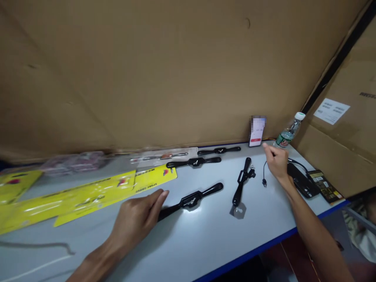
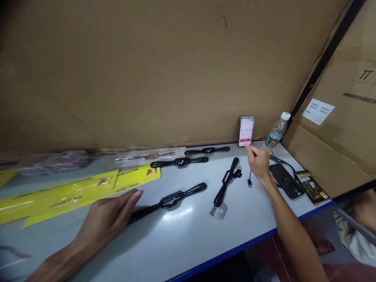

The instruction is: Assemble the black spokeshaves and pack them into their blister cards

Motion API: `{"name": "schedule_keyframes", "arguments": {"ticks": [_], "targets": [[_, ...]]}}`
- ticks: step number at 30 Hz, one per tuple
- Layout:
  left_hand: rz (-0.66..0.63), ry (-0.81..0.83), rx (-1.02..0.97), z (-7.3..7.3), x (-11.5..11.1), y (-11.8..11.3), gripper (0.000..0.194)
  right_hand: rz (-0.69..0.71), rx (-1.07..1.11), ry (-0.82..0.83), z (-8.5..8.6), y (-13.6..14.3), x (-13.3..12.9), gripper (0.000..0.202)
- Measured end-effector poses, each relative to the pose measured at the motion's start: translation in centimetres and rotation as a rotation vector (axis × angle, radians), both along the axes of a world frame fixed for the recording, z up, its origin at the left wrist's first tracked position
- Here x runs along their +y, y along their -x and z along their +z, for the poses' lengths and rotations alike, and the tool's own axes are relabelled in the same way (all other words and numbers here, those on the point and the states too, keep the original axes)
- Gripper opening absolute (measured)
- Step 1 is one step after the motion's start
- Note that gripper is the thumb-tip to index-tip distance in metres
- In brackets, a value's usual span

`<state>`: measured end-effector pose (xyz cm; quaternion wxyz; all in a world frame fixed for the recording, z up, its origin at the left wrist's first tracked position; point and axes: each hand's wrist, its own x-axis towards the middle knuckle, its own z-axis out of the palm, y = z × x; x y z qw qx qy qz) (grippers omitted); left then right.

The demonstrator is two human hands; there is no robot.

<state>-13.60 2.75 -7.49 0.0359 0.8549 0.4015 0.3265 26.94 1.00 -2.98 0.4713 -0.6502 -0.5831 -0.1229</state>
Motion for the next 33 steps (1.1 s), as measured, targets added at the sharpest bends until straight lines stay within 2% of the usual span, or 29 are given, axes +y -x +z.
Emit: {"name": "schedule_keyframes", "arguments": {"ticks": [3, 5, 9, 11, 14, 22, 27, 33], "targets": [[0.024, 0.123, -0.027, 0.3, 0.1, 0.2, 0.021, 0.052, -0.023, 0.035, 0.0, 0.9, -0.3, 0.055], [-0.023, 0.173, -0.004, 1.0, 0.1, 0.2, 0.024, 0.065, -0.016, 0.022, 0.2, 1.4, -0.4, 0.051], [-0.151, 0.334, 0.255, 2.5, -0.1, 0.3, 0.021, 0.073, 0.007, -0.011, 0.2, 1.6, -0.4, 0.032], [-0.160, 0.409, 0.350, 2.7, -0.2, 0.3, 0.016, 0.070, 0.000, 0.004, -0.1, 1.5, -0.2, 0.025], [-0.146, 0.455, 0.369, 2.5, -0.3, 0.1, 0.010, 0.084, -0.025, 0.047, -0.8, 1.6, 0.2, 0.023], [-0.103, 0.311, 0.327, 0.7, 0.7, -0.6, 0.018, 0.115, -0.075, 0.069, -1.7, 1.6, 0.4, 0.024], [0.038, 0.215, 0.357, -0.3, 2.9, -1.5, 0.020, 0.084, -0.070, 0.112, -1.7, 0.8, 0.7, 0.027], [0.118, 0.162, 0.348, -0.5, 5.2, -2.2, 0.021, 0.091, -0.091, 0.157, -2.1, 0.7, 0.9, 0.032]]}}
